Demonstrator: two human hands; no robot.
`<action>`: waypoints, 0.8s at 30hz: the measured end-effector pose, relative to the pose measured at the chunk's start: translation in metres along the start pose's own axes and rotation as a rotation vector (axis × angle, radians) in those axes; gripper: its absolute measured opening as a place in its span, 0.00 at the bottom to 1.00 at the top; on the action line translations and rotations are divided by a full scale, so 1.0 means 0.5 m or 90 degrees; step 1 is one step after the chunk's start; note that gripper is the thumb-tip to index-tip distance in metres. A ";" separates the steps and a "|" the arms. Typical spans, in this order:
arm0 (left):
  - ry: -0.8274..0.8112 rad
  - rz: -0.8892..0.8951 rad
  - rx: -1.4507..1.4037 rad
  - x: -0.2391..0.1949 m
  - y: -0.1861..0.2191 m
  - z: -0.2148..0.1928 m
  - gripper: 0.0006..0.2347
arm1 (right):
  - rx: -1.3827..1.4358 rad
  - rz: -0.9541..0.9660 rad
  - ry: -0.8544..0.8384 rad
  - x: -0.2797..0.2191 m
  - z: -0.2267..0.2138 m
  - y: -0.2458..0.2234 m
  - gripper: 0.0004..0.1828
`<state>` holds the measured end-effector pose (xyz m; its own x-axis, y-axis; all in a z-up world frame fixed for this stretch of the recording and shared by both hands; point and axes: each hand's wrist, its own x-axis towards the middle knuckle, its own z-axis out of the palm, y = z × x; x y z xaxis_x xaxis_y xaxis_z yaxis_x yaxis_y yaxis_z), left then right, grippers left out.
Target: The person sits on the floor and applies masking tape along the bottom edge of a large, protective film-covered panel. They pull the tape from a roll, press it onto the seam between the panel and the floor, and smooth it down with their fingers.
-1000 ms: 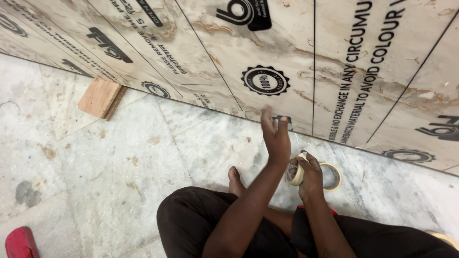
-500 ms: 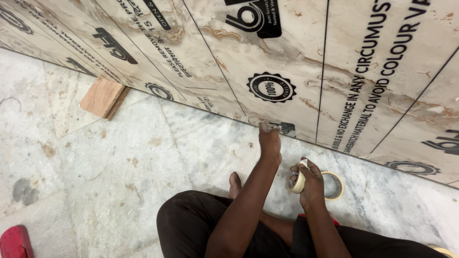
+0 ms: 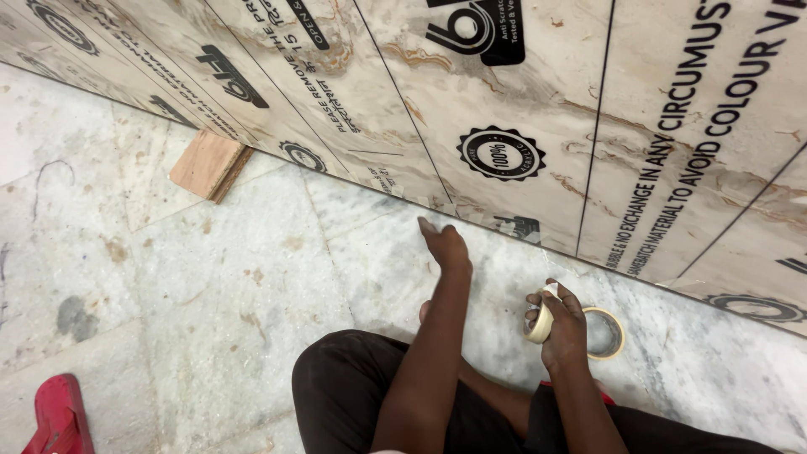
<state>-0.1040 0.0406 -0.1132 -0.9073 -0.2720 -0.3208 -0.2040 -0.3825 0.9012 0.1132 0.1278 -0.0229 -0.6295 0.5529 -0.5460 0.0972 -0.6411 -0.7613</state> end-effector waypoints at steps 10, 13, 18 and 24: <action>-0.119 -0.095 -0.062 0.001 0.110 0.039 0.39 | -0.029 0.005 -0.002 -0.009 0.008 0.000 0.15; -0.128 -0.094 -0.046 0.002 0.127 0.039 0.36 | -0.024 0.003 -0.008 -0.007 0.007 0.001 0.15; -0.141 -0.067 -0.158 -0.022 0.140 0.026 0.31 | -0.061 -0.014 -0.036 -0.014 0.012 0.001 0.22; -0.114 0.230 0.250 -0.120 0.119 0.013 0.12 | -0.178 -0.084 -0.072 -0.032 0.022 -0.026 0.35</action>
